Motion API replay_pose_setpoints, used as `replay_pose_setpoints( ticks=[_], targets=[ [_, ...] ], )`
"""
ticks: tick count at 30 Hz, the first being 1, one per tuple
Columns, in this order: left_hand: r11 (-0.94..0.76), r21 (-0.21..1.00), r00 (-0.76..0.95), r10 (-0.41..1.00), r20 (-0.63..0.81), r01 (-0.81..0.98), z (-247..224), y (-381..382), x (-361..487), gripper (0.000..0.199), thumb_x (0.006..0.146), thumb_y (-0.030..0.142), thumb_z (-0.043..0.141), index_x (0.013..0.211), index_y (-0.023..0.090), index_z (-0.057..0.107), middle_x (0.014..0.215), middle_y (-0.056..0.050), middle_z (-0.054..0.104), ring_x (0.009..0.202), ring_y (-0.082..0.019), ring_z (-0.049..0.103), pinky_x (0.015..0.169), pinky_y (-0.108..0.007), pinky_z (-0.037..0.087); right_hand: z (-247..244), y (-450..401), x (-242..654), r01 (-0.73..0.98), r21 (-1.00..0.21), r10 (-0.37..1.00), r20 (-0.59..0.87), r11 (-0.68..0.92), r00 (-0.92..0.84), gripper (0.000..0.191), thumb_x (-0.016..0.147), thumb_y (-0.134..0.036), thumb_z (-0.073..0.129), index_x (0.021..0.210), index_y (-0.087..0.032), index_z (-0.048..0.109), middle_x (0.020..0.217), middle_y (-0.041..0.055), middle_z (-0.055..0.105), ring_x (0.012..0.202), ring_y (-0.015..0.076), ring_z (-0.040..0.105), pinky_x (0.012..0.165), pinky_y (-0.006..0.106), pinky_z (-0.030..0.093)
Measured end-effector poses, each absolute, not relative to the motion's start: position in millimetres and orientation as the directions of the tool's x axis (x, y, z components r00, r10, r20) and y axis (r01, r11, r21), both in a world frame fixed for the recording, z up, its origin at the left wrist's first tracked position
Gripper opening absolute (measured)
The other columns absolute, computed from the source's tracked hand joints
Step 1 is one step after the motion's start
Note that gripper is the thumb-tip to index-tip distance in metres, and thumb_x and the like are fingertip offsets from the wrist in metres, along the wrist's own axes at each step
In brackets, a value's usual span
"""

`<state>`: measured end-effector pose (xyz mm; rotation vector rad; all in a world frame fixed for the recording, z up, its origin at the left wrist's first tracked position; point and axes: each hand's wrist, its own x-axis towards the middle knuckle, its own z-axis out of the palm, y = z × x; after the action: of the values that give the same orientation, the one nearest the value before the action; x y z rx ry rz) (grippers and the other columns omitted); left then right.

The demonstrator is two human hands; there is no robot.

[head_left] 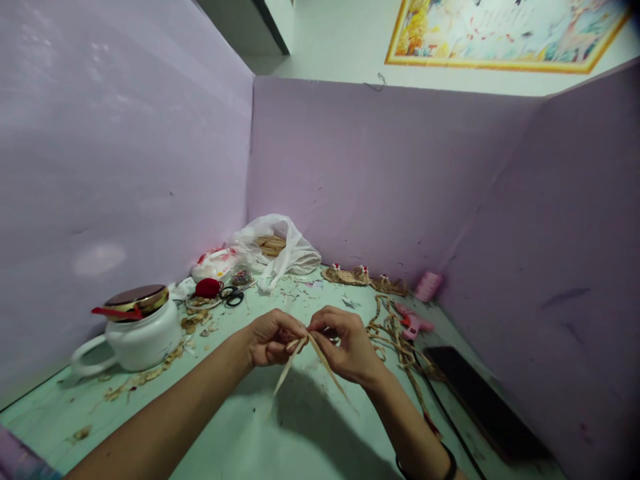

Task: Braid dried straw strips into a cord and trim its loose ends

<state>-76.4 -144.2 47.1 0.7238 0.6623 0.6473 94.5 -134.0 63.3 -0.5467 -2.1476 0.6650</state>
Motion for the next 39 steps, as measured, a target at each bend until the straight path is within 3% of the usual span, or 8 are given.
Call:
replay_pose_setpoints(
  ticks=[6, 11, 15, 19, 28, 32, 36, 39],
  targets=[
    [0.322, 0.943, 0.200, 0.933, -0.301, -0.082, 54, -142, -75, 0.031, 0.064, 0.035, 0.058, 0.079, 0.009, 0.060, 0.059, -0.004, 0.062, 0.026, -0.003, 0.034, 0.027, -0.016, 0.014, 59, -126, 91, 0.094, -0.903, 0.851, 0.354, 0.418, -0.389, 0.009, 0.067, -0.022, 0.057, 0.060, -0.016, 0.058, 0.059, 0.0001, 0.054, 0.053, 0.0109, 0.051, 0.050, 0.024, 0.046],
    [-0.202, 0.861, -0.471, 0.767, 0.435, 0.466, 87, -151, -80, 0.023, 0.068, 0.031, 0.057, 0.081, 0.013, 0.063, 0.075, -0.003, 0.065, 0.048, -0.008, 0.051, 0.043, -0.018, 0.038, 68, -116, 97, -0.190, -0.979, 0.967, 0.112, 0.069, -0.227, 0.012, 0.056, -0.024, 0.060, 0.054, -0.015, 0.053, 0.044, -0.0044, 0.047, 0.041, 0.0068, 0.043, 0.044, 0.021, 0.043],
    [-0.525, 0.552, -0.239, 0.548, 0.802, 0.648, 123, -164, -72, 0.018, 0.073, 0.024, 0.054, 0.086, 0.017, 0.065, 0.086, -0.003, 0.066, 0.073, -0.013, 0.060, 0.066, -0.023, 0.047, 74, -115, 106, -0.238, -0.971, 0.944, 0.093, 0.016, -0.317, 0.012, 0.055, -0.025, 0.058, 0.053, -0.015, 0.052, 0.043, -0.0040, 0.047, 0.035, 0.0049, 0.039, 0.035, 0.018, 0.027],
    [-0.769, 0.254, 0.208, 0.447, 0.870, 0.587, 129, -159, -63, 0.024, 0.076, 0.014, 0.049, 0.094, 0.016, 0.065, 0.105, -0.006, 0.063, 0.097, -0.016, 0.057, 0.087, -0.029, 0.043, 73, -120, 108, -0.230, -0.972, 0.887, 0.064, -0.049, -0.457, 0.010, 0.055, -0.022, 0.056, 0.052, -0.013, 0.053, 0.046, -0.0034, 0.048, 0.031, 0.0024, 0.033, 0.034, 0.019, 0.017],
    [-0.674, 0.406, 0.257, 0.661, 0.705, 0.618, 101, -131, -66, 0.019, 0.080, 0.024, 0.048, 0.083, 0.015, 0.064, 0.080, -0.006, 0.066, 0.074, -0.013, 0.059, 0.069, -0.023, 0.044, 81, -123, 108, -0.476, -0.855, 0.885, 0.044, -0.207, -0.464, 0.018, 0.054, -0.024, 0.065, 0.055, -0.013, 0.050, 0.049, -0.0049, 0.044, 0.037, 0.0010, 0.030, 0.035, 0.015, 0.019],
    [-0.659, 0.258, 0.352, 0.643, 0.681, 0.706, 90, -134, -54, 0.022, 0.083, 0.022, 0.042, 0.078, 0.014, 0.062, 0.071, -0.006, 0.062, 0.067, -0.012, 0.055, 0.064, -0.023, 0.041, 82, -121, 104, -0.519, -0.843, 0.964, 0.000, -0.142, -0.265, 0.019, 0.053, -0.026, 0.064, 0.057, -0.014, 0.051, 0.055, -0.0034, 0.049, 0.040, 0.0026, 0.036, 0.038, 0.016, 0.027],
    [-0.558, -0.080, 0.506, 0.671, 0.542, 0.826, 87, -148, -36, 0.019, 0.079, 0.014, 0.039, 0.075, 0.014, 0.058, 0.068, -0.005, 0.056, 0.061, -0.015, 0.052, 0.056, -0.025, 0.038, 74, -114, 104, -0.151, -0.980, 0.991, 0.130, 0.130, 0.004, 0.013, 0.061, -0.027, 0.054, 0.056, -0.015, 0.050, 0.047, -0.0044, 0.044, 0.040, 0.0062, 0.035, 0.041, 0.020, 0.028],
    [-0.548, -0.212, 0.585, 0.715, 0.383, 0.809, 94, -163, -27, 0.020, 0.068, 0.006, 0.041, 0.077, 0.014, 0.057, 0.070, -0.005, 0.056, 0.061, -0.016, 0.052, 0.052, -0.026, 0.037, 66, -112, 110, 0.376, -0.816, 0.898, 0.402, 0.439, -0.177, 0.009, 0.062, -0.018, 0.049, 0.055, -0.015, 0.054, 0.050, -0.0010, 0.050, 0.048, 0.0092, 0.041, 0.048, 0.021, 0.030]
  ],
)
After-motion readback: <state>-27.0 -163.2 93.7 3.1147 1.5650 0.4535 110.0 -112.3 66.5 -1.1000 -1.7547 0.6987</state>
